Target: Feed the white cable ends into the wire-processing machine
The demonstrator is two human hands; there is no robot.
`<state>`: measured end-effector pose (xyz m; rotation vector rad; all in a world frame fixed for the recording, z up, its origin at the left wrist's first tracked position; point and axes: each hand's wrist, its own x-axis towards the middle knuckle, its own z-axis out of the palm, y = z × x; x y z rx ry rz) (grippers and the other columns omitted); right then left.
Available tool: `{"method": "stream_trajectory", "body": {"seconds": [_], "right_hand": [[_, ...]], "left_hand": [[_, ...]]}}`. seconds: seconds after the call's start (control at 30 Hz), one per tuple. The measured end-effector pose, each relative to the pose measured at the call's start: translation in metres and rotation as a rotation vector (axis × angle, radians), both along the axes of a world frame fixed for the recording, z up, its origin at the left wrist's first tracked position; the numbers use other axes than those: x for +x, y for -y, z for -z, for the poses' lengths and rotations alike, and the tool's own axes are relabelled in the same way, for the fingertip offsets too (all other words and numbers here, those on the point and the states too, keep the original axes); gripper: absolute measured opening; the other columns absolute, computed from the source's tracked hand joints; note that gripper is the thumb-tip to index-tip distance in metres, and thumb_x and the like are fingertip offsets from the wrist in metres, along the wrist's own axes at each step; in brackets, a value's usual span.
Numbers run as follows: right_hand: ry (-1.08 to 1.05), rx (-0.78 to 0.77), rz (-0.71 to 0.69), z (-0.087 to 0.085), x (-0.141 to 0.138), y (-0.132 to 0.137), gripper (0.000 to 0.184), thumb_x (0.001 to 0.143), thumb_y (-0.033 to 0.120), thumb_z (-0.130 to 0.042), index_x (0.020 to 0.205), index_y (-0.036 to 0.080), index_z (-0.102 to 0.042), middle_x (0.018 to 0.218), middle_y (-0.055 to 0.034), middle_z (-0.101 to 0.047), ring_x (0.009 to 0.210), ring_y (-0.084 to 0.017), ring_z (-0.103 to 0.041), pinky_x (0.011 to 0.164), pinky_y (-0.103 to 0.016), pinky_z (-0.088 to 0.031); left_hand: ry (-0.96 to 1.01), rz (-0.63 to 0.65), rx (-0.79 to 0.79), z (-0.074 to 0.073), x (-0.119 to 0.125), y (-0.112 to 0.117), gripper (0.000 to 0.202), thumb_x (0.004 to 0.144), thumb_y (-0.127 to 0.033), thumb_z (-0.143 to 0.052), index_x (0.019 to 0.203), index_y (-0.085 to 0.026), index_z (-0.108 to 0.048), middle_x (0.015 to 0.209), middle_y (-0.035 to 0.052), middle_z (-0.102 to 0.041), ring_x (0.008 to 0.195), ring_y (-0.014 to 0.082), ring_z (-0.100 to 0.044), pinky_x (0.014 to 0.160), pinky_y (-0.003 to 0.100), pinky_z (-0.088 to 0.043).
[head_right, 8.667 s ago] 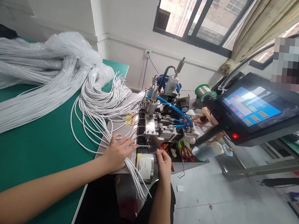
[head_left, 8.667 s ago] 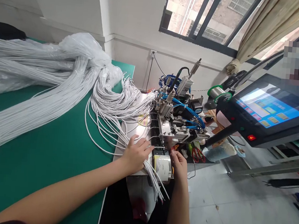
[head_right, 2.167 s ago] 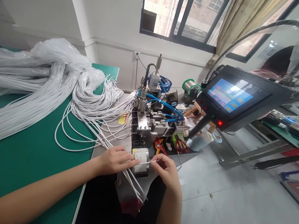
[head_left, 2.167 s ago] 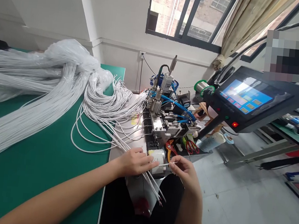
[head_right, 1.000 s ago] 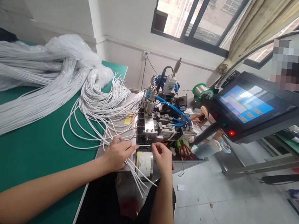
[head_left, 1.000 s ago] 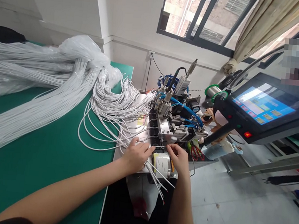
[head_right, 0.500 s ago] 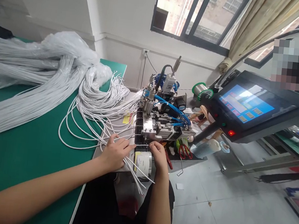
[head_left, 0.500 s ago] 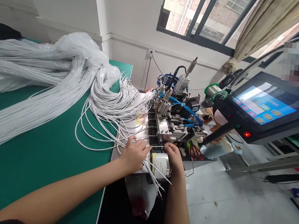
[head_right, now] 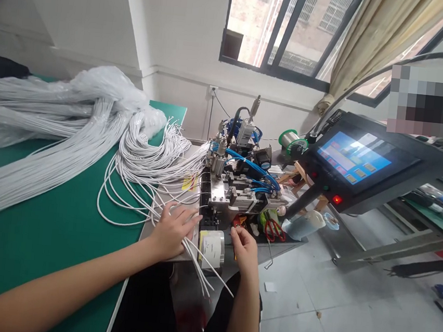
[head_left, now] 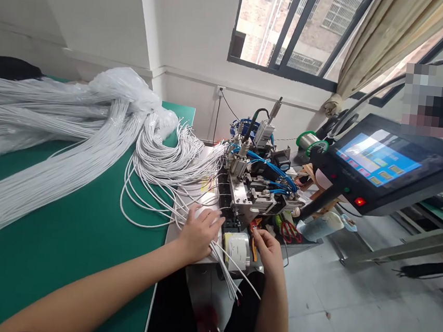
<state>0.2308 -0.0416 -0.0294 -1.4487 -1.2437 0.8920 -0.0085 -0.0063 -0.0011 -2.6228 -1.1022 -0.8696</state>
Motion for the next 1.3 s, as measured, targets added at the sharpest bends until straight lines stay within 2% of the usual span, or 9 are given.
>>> {"method": "stream_trajectory", "body": {"seconds": [0.13, 0.27, 0.4, 0.5, 0.63, 0.8, 1.03, 1.17, 1.3], "right_hand": [[0.131, -0.015, -0.119, -0.030, 0.003, 0.030, 0.031, 0.088, 0.047, -0.056, 0.080, 0.018, -0.062, 0.068, -0.0003, -0.056, 0.062, -0.014, -0.048, 0.057, -0.025, -0.037], [0.245, -0.046, -0.326, -0.053, -0.001, 0.053, 0.026, 0.088, 0.042, -0.060, 0.095, 0.019, -0.068, 0.079, -0.0032, -0.064, 0.066, -0.015, -0.052, 0.059, -0.025, -0.040], [0.235, -0.082, -0.491, -0.059, -0.009, 0.061, 0.030, 0.083, 0.037, -0.067, 0.108, 0.022, -0.067, 0.089, -0.0033, -0.069, 0.059, -0.012, -0.047, 0.053, -0.023, -0.036], [0.258, -0.110, -0.577, -0.058, -0.015, 0.061, 0.026, 0.083, 0.031, -0.065, 0.107, 0.022, -0.068, 0.082, -0.0015, -0.067, 0.057, -0.011, -0.045, 0.051, -0.022, -0.033], [0.224, -0.103, -0.561, -0.057, -0.018, 0.062, 0.024, 0.084, 0.025, -0.058, 0.106, 0.021, -0.066, 0.074, 0.0001, -0.062, 0.057, -0.011, -0.045, 0.050, -0.021, -0.033], [0.234, -0.074, -0.564, -0.059, -0.017, 0.062, 0.030, 0.084, 0.033, -0.063, 0.112, 0.022, -0.065, 0.080, -0.0010, -0.067, 0.054, -0.010, -0.040, 0.049, -0.022, -0.031], [0.382, -0.099, -0.736, -0.060, -0.022, 0.061, 0.019, 0.088, 0.030, -0.056, 0.087, 0.020, -0.072, 0.070, -0.0007, -0.064, 0.056, -0.012, -0.048, 0.052, -0.022, -0.035], [0.400, -0.008, -0.602, -0.066, -0.005, 0.064, 0.023, 0.089, 0.036, -0.056, 0.083, 0.020, -0.072, 0.071, -0.0031, -0.063, 0.066, -0.016, -0.054, 0.058, -0.024, -0.040], [0.389, -0.031, -0.506, -0.067, 0.022, 0.071, 0.023, 0.088, 0.038, -0.059, 0.077, 0.020, -0.069, 0.068, -0.0024, -0.060, 0.060, -0.015, -0.050, 0.054, -0.025, -0.037]], "left_hand": [[0.005, 0.153, 0.030, 0.002, -0.004, -0.002, 0.044, 0.078, -0.011, -0.050, 0.119, -0.021, -0.059, 0.116, 0.0095, -0.064, 0.102, 0.0238, -0.058, 0.099, 0.048, -0.026], [0.042, 0.193, 0.036, 0.003, -0.006, -0.002, 0.045, 0.077, -0.010, -0.048, 0.120, -0.021, -0.059, 0.114, 0.0084, -0.065, 0.097, 0.0221, -0.060, 0.096, 0.046, -0.027], [0.077, 0.206, 0.031, 0.001, -0.007, -0.001, 0.043, 0.081, -0.011, -0.046, 0.120, -0.022, -0.059, 0.110, 0.0075, -0.066, 0.096, 0.0208, -0.062, 0.095, 0.044, -0.028], [0.093, 0.207, 0.028, -0.003, -0.007, 0.000, 0.041, 0.083, -0.011, -0.045, 0.119, -0.022, -0.060, 0.107, 0.0071, -0.067, 0.098, 0.0199, -0.062, 0.094, 0.042, -0.030], [0.109, 0.230, 0.056, -0.004, -0.007, 0.000, 0.037, 0.086, -0.013, -0.045, 0.118, -0.022, -0.061, 0.104, 0.0071, -0.068, 0.094, 0.0189, -0.063, 0.090, 0.040, -0.033], [0.120, 0.233, 0.069, -0.003, -0.008, 0.000, 0.036, 0.086, -0.014, -0.046, 0.117, -0.021, -0.062, 0.102, 0.0066, -0.068, 0.093, 0.0181, -0.063, 0.090, 0.039, -0.034], [0.130, 0.246, 0.095, -0.004, -0.008, 0.000, 0.034, 0.087, -0.013, -0.043, 0.114, -0.020, -0.062, 0.101, 0.0075, -0.068, 0.092, 0.0173, -0.064, 0.087, 0.037, -0.039], [0.048, 0.396, 0.173, -0.006, -0.009, 0.001, 0.027, 0.091, -0.017, -0.043, 0.111, -0.020, -0.062, 0.098, 0.0059, -0.069, 0.085, 0.0134, -0.064, 0.083, 0.033, -0.044], [-0.049, 0.573, 0.241, -0.011, -0.007, 0.005, 0.024, 0.093, -0.015, -0.046, 0.112, -0.020, -0.060, 0.087, 0.0018, -0.069, 0.073, 0.0091, -0.061, 0.074, 0.026, -0.047]]}}
